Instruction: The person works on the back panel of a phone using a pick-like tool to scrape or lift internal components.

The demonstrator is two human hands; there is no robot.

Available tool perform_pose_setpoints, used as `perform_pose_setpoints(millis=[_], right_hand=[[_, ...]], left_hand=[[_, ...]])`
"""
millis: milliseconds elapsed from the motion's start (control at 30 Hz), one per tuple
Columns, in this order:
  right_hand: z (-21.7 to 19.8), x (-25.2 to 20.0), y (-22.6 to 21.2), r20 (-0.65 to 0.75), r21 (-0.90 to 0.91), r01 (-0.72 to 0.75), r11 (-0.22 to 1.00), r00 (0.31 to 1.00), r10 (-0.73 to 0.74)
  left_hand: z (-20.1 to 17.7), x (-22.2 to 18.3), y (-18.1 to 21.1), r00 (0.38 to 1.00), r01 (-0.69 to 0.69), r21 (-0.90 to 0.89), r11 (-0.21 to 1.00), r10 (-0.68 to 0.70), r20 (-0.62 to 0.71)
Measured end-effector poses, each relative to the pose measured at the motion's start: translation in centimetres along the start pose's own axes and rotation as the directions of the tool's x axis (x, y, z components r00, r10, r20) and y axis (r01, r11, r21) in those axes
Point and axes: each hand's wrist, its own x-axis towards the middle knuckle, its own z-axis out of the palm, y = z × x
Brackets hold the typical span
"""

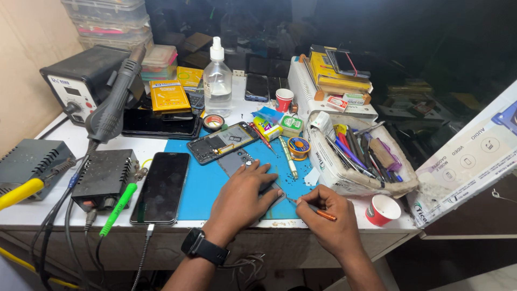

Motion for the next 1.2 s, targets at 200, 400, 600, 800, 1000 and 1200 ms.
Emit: perform_pose_setpoints(millis=[200,400,600,800,1000,1200], right_hand=[[0.0,-0.4,-1.0,-0.019,-0.034,0.001,0.999,1.000,-0.002],[0.5,-0.7,-1.2,-0.044,-0.031,0.060,0.998,0.997,-0.061],[0.3,-0.8,-0.8,-0.065,-0.060,0.058,0.997,0.996,-0.062],[0.4,-0.7,-0.7,-0.059,-0.088,0.011,0.996,0.998,-0.016],[0.7,-0.9,-1.4,-0.092,-0.115,0.041,0.993,0.994,-0.051],[0.4,-0.8,-1.3,-0.044,-0.075,0.005,0.997,0.999,-0.008]], left_hand=[[-0.1,-0.1,0.3,1.000,0.002,0.001,1.000,-0.002,-0.012],[0.1,-0.2,0.0,1.000,-0.005,0.001,1.000,0.005,-0.014],[0.1,-0.4,0.1,1.000,-0.003,0.003,1.000,0.003,-0.020],[0.0,-0.2,0.2,1.000,-0.010,0.029,1.000,0.010,0.001],[0.0,-0.3,0.2,1.000,-0.006,0.025,1.000,0.006,-0.011],[-0.2,-0.3,0.4,1.000,0.011,0.029,1.000,-0.011,0.008]])
